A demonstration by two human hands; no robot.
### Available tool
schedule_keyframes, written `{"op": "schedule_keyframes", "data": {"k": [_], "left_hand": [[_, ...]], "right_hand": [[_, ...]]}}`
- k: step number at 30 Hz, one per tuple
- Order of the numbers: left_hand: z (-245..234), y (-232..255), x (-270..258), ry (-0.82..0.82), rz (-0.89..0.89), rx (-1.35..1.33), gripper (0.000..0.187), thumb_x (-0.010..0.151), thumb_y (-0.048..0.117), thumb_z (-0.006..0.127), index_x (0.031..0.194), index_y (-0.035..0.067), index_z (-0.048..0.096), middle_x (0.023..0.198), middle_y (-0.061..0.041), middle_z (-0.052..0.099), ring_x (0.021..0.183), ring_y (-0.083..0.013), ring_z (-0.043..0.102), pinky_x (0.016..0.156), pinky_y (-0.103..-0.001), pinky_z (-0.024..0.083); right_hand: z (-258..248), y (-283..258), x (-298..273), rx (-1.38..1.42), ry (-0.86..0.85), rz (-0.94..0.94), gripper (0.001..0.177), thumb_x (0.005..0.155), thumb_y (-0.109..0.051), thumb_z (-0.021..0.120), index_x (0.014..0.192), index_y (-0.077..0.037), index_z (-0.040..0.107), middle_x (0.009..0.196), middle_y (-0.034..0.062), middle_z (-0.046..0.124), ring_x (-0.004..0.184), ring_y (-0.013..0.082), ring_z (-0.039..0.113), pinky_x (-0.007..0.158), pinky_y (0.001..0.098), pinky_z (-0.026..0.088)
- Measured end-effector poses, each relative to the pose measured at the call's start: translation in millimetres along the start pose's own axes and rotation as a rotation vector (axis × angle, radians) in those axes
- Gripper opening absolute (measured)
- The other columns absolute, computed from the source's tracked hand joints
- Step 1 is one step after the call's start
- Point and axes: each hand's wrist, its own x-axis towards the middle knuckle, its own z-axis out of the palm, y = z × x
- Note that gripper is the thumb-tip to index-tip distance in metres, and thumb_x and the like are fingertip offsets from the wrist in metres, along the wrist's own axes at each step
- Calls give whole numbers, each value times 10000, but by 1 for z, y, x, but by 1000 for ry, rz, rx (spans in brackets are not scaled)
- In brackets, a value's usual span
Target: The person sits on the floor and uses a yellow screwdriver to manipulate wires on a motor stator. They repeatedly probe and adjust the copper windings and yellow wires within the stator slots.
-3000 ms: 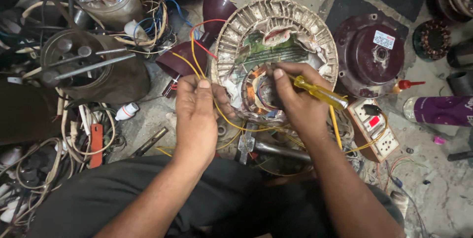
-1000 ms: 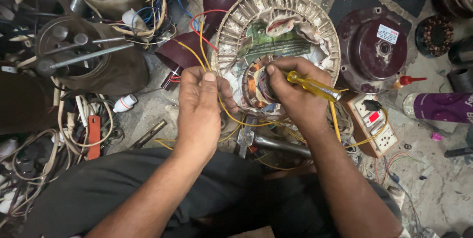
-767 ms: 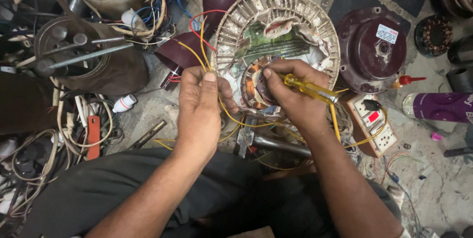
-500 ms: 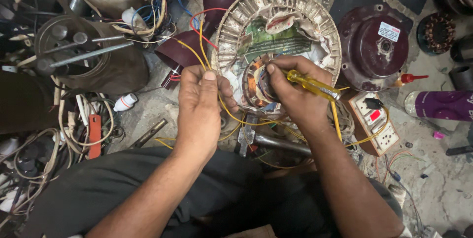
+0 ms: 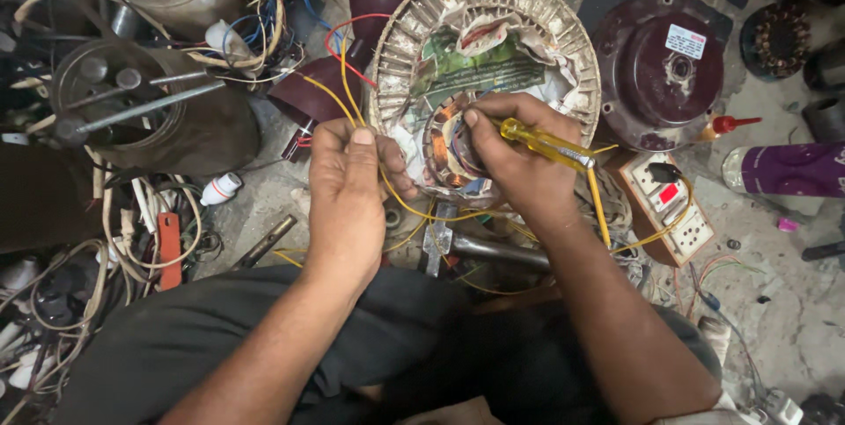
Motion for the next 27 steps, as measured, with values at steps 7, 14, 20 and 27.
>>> {"op": "schedule_keyframes", "data": {"k": [7,14,20,27], "left_hand": [[0,0,-1,-2,-12,26,136,1116,200,437,1081,68,444,850,-59,601,683,-126,579,642,-299,551],[-1,0,0,3,-31,-12,130,1107,200,437,1086,71,439,841,-61,598,675,-127,576,630,-304,549],[-2,-1,0,-4,-17,6,134,1114,196,434,1080,66,441,842,-64,598,678,-130,578,639,-306,552],[0,4,-1,48,-21,100,103,1063,159,493,1057,57,506,910,-34,650,747,-103,618,670,-287,574]], "right_hand": [[1,4,-2,110,-17,31,136,955,-112,802,1049,-25,755,981,72,779,872,109,724,814,258,593],[1,3,-2,61,5,3,133,951,-110,809,1038,-27,752,992,76,780,885,114,737,825,265,598],[3,5,-3,14,26,-8,137,951,-98,812,1052,-28,749,1000,78,778,889,121,738,829,271,601],[-19,9,0,231,89,91,82,1002,-112,740,999,-65,674,1046,81,736,954,161,702,867,316,604]]}}
